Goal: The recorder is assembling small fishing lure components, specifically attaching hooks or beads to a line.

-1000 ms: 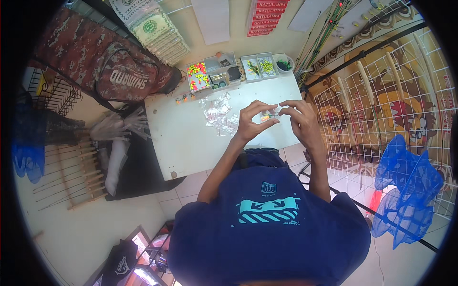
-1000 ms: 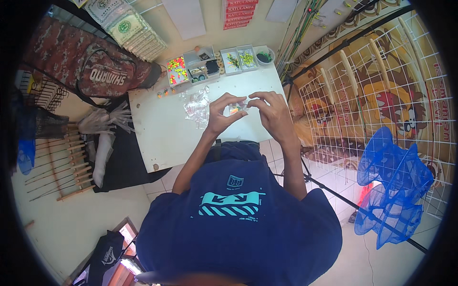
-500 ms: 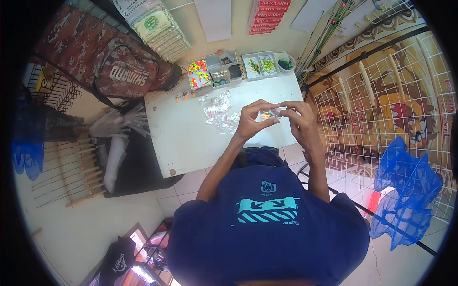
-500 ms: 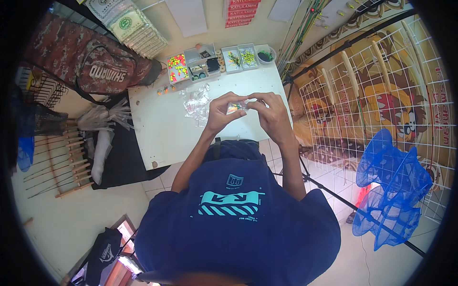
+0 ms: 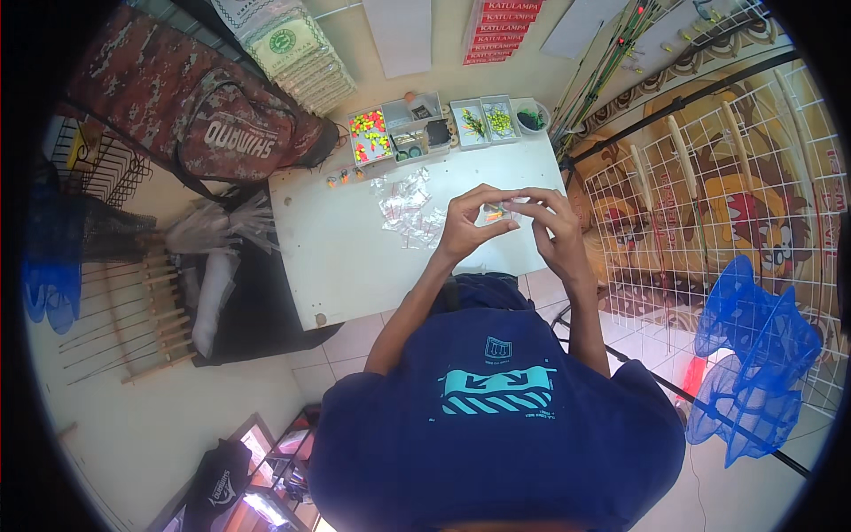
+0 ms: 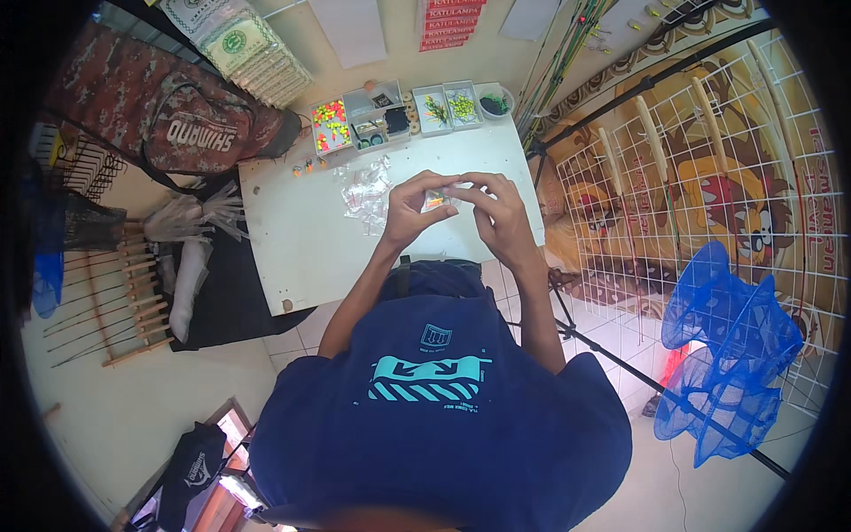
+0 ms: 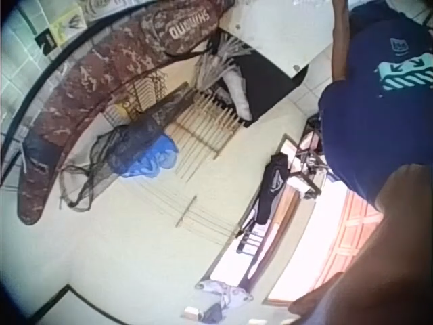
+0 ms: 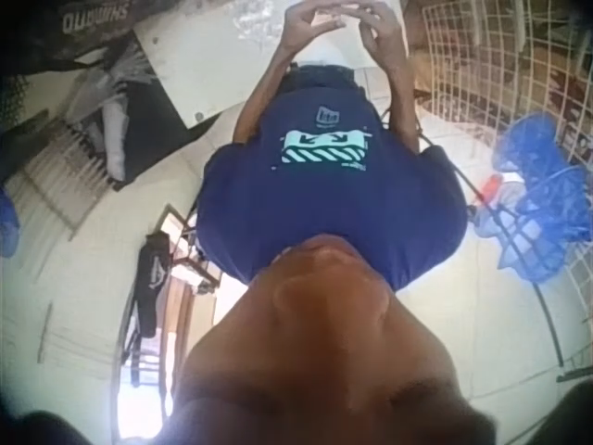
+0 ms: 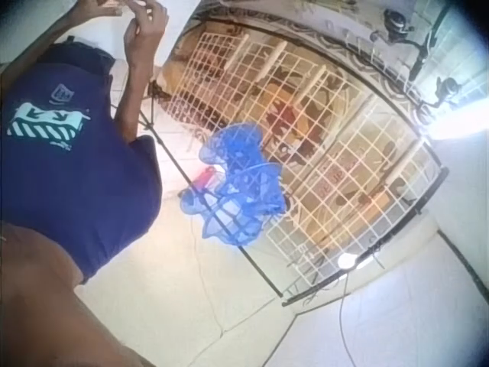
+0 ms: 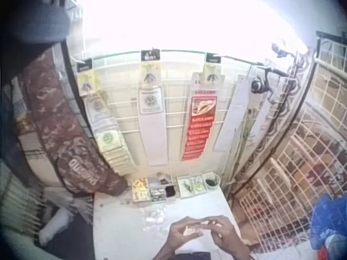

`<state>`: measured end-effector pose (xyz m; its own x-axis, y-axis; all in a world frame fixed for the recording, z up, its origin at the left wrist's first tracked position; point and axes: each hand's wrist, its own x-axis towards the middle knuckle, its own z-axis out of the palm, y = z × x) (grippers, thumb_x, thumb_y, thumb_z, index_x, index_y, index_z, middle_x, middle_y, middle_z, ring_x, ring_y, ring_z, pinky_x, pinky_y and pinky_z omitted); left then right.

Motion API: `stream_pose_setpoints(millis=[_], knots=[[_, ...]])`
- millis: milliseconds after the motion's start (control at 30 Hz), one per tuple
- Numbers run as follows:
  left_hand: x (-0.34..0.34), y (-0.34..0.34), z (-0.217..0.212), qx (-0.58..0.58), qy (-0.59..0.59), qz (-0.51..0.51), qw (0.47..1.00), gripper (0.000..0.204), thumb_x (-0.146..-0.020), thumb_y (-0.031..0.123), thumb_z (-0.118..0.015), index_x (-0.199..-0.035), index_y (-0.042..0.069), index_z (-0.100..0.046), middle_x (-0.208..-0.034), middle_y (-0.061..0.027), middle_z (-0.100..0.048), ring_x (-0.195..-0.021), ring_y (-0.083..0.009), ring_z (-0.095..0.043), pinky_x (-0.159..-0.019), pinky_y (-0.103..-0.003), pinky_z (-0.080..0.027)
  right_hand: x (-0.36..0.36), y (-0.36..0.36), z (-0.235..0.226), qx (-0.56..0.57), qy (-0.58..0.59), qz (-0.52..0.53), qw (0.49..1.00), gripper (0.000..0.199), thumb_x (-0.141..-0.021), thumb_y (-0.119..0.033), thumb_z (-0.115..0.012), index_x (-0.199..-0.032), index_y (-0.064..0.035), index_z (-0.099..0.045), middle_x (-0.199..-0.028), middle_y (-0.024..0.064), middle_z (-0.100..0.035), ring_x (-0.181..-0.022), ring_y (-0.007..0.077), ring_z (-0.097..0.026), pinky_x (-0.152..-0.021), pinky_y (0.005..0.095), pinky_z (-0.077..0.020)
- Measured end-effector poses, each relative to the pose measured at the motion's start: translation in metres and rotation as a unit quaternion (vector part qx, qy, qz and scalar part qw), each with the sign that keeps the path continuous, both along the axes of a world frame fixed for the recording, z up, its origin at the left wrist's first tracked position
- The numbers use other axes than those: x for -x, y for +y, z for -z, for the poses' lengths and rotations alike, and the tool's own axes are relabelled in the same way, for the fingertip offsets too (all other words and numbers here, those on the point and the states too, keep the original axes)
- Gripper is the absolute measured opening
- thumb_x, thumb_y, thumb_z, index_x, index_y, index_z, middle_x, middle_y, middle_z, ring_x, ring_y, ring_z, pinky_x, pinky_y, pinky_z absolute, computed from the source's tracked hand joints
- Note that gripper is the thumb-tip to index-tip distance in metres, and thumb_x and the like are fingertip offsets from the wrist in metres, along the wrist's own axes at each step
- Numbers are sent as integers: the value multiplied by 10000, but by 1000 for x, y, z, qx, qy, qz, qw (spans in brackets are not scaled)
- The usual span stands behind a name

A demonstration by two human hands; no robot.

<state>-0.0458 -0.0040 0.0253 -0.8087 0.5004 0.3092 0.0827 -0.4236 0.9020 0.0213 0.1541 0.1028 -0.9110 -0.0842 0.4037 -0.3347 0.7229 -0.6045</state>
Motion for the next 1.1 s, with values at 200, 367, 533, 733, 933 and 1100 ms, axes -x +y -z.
stream_pose_setpoints(millis=[200, 367, 533, 733, 933, 1100], knots=[[-2, 1, -1, 17, 14, -34, 999, 486, -701, 2, -811, -1162, 12, -660, -1014, -83, -645, -958, -151, -602, -849, -283, -470, -2, 1, -3, 145, -73, 15, 987, 420, -761, 133, -459, -1027, -67, -715, -1087, 112, -638, -949, 237, -619, -769, 306, -484], [-2, 2, 2, 31, 48, -75, 996, 494, -693, 25, -822, -1163, 32, -669, -1005, -87, -650, -932, -155, -611, -819, -280, -479, -3, -1, -2, 143, -88, 30, 985, 414, -753, 134, -453, -1033, -48, -697, -1091, 122, -633, -967, 262, -626, -804, 333, -483], [-3, 3, 2, 100, 107, -124, 981, 471, -677, 71, -835, -1128, 60, -695, -965, -85, -661, -881, -164, -630, -775, -285, -496, -1, -5, 6, 122, -73, 0, 990, 420, -731, 148, -448, -1050, -17, -665, -1107, 144, -610, -1015, 299, -614, -866, 366, -473], [-5, 2, 4, 107, 117, -166, 973, 478, -692, 52, -829, -1143, 39, -673, -966, -72, -665, -870, -146, -596, -758, -282, -466, 0, -5, 10, 339, -145, 37, 929, 279, -835, 98, -499, -1051, 4, -650, -1075, 118, -653, -965, 159, -617, -814, 286, -479], [-7, 4, -2, 163, 178, -224, 944, 511, -677, 86, -840, -1156, 53, -668, -952, -65, -664, -825, -146, -575, -717, -287, -473, 2, -8, 30, 336, -159, 91, 924, 247, -824, -94, -724, -1034, 9, -644, -889, 69, -683, -799, 108, -633, -757, 253, -495], [-8, -4, -8, 183, 132, -174, 959, 453, -711, 114, -819, -1135, 53, -673, -934, -66, -669, -786, -157, -593, -679, -286, -470, 7, -2, 30, 325, -180, 116, 921, 184, -841, -98, -697, -994, 1, -674, -868, 54, -685, -790, 83, -621, -735, 247, -491]])
